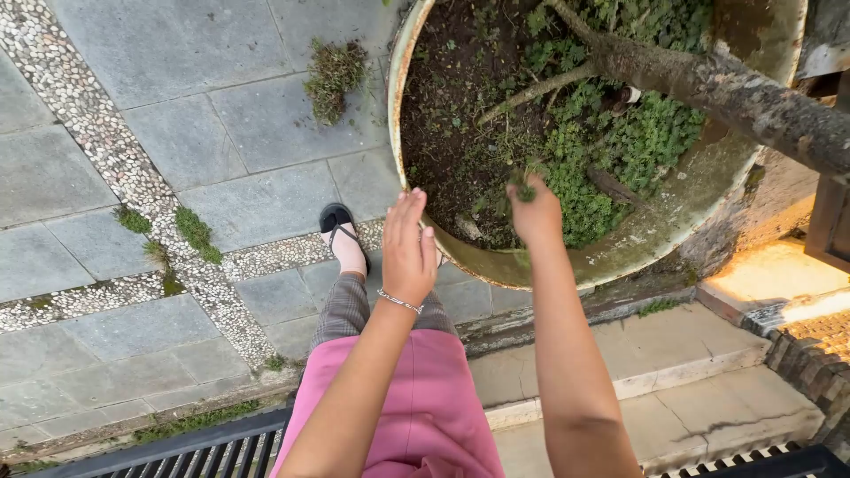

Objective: The recorder is removing weeds from a large plant pot containing a tree.

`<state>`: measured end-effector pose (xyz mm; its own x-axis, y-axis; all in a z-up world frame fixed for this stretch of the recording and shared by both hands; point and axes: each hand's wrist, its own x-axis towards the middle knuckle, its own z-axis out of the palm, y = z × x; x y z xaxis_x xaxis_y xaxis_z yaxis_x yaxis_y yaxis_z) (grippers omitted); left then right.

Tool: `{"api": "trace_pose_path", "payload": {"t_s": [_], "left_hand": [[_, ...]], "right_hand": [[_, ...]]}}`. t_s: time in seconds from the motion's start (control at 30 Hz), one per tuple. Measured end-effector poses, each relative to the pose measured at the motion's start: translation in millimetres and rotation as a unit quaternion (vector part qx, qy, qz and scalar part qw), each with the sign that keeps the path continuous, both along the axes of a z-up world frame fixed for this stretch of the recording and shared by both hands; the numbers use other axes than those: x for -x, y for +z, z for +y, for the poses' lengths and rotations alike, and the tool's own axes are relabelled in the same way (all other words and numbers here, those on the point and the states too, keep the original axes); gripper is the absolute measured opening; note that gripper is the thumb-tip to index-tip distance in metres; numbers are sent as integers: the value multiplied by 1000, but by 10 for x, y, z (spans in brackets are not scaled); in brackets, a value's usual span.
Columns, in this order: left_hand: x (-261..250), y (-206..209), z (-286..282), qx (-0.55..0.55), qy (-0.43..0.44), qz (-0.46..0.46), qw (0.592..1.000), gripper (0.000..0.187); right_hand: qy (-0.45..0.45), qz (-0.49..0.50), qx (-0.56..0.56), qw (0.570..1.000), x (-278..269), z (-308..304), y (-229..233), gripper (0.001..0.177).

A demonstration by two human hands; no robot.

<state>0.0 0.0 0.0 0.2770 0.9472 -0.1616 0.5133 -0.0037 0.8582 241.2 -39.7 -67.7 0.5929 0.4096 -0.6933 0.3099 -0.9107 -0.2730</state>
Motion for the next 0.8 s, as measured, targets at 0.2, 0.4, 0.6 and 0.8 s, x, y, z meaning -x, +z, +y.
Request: {"api": "trace_pose_path", "payload": {"t_s": [0.2, 0.4, 0.6, 0.8], "left_hand": [[294, 124, 129, 10, 105, -4, 994, 45], [589, 209, 431, -13, 181, -29, 983, 43], [847, 1, 694, 56, 256, -78, 962, 41], [953, -282, 752, 72, 247, -57, 965, 41]], "right_hand": [[96, 49, -91, 990, 585, 572, 932, 47], [159, 150, -237, 947, 1455, 1359, 1237, 51], [200, 68, -166, 963, 2177, 1951, 287, 54], [201, 26, -119, 972, 2106, 2031, -684, 71]]}}
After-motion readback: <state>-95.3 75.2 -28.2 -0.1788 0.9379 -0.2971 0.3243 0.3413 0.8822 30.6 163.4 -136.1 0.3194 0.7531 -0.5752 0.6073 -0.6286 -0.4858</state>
